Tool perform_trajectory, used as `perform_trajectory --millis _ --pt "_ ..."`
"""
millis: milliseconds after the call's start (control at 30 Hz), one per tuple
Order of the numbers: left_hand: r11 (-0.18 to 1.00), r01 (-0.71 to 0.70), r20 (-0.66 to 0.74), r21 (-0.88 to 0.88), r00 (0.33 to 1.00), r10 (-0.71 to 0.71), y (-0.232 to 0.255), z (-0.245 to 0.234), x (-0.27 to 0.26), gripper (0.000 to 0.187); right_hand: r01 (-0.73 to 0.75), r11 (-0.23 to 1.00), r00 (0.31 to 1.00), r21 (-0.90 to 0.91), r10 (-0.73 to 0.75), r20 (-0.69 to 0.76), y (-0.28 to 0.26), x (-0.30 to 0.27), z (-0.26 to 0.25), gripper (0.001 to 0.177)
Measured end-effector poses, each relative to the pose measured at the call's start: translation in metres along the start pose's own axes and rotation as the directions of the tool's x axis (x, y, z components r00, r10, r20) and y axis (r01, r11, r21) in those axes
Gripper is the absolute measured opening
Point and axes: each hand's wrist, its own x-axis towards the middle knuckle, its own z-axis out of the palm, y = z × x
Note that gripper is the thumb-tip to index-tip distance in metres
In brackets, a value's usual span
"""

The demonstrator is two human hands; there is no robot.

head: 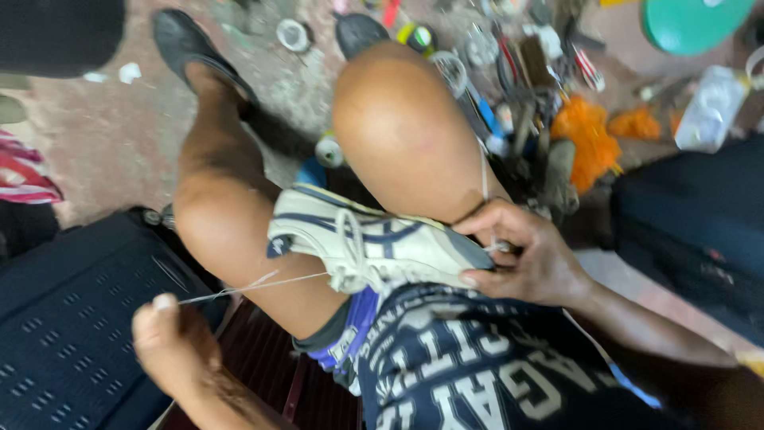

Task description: The person is sewing a white and blue sneaker using a needle and thread. They repeatedly push the needle through the shoe's sole and pull the thread to secure the stitching.

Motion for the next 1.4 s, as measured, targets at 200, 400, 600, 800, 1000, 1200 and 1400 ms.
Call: perform_trajectory --millis 200,400,600,800,1000,1200,1400 --pt "0.678 -0.531 0.186 0.508 0.836 0.516 0.025 0.06 -0.059 0.007 0.094 0.995 0.994 0.028 -0.095 0.052 0.001 0.002 -0.013 0.053" --pt "0.546 -0.692 0.728 0.471 0.655 0.202 0.066 0.141 -0.096 0.015 -0.066 0.995 0.996 0.072 0.062 0.065 0.002 0.005 -0.013 0.054" --pt "0.495 -0.678 0.817 0.544 0.561 -0.129 0.057 0.153 -0.069 0.015 0.011 0.995 0.997 0.102 -0.019 0.077 0.002 0.002 -0.014 0.057" --pt "0.87 -0.362 0.85 0.334 0.515 -0.112 0.033 0.143 -0.06 0.012 0.195 0.979 0.974 0.051 -0.199 0.103 0.001 0.004 -0.013 0.056" --pt "0.841 -0.042 0.707 0.539 0.565 -0.425 0.027 0.128 -0.051 0.016 0.106 0.994 0.988 -0.03 -0.102 0.118 -0.004 0.008 -0.01 0.055" --pt "0.836 -0.154 0.693 0.526 0.648 -0.317 0.038 0.127 -0.058 0.01 0.055 0.998 0.989 0.008 -0.056 0.136 -0.004 0.009 -0.013 0.054" --pt "0.639 -0.302 0.613 0.707 0.712 -0.342 0.086 0.115 -0.062 0.012 0.102 0.993 0.985 0.064 -0.11 0.131 0.007 0.004 -0.018 0.059"
